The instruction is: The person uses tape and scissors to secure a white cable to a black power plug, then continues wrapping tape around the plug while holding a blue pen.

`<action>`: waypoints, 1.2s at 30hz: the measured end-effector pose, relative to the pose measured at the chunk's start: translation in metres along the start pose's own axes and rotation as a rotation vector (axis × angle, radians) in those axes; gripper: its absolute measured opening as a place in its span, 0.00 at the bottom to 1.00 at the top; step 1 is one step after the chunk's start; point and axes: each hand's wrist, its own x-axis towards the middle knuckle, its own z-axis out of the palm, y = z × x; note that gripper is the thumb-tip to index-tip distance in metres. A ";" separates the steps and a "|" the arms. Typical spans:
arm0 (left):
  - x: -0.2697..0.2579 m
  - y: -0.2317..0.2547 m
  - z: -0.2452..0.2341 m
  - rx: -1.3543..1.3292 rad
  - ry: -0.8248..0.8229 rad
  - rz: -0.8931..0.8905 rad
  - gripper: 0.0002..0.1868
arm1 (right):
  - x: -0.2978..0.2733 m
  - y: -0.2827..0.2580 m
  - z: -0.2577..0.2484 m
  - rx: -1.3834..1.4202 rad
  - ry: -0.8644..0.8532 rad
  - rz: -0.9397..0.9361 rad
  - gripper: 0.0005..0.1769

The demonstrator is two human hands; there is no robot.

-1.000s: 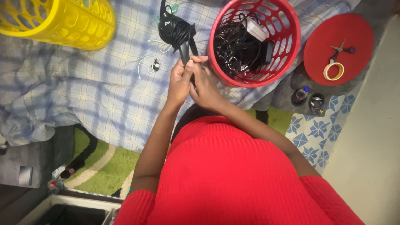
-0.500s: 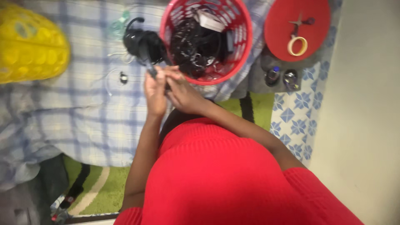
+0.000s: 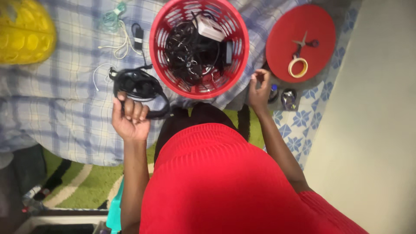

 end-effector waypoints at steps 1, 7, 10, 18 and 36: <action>-0.003 -0.004 -0.001 -0.042 0.018 0.000 0.14 | 0.011 0.005 0.002 0.019 0.008 -0.010 0.08; -0.029 -0.015 -0.005 0.104 0.134 0.031 0.20 | 0.075 0.029 0.042 0.217 -0.106 -0.082 0.11; -0.039 -0.016 -0.007 0.222 0.220 0.071 0.23 | 0.084 0.067 0.044 0.226 0.088 -0.099 0.16; -0.030 -0.008 -0.007 0.468 0.258 0.130 0.23 | 0.065 0.151 -0.034 -0.407 0.339 -0.102 0.24; -0.093 -0.001 -0.025 0.224 0.375 0.288 0.25 | 0.115 0.181 -0.111 -0.705 0.022 0.751 0.30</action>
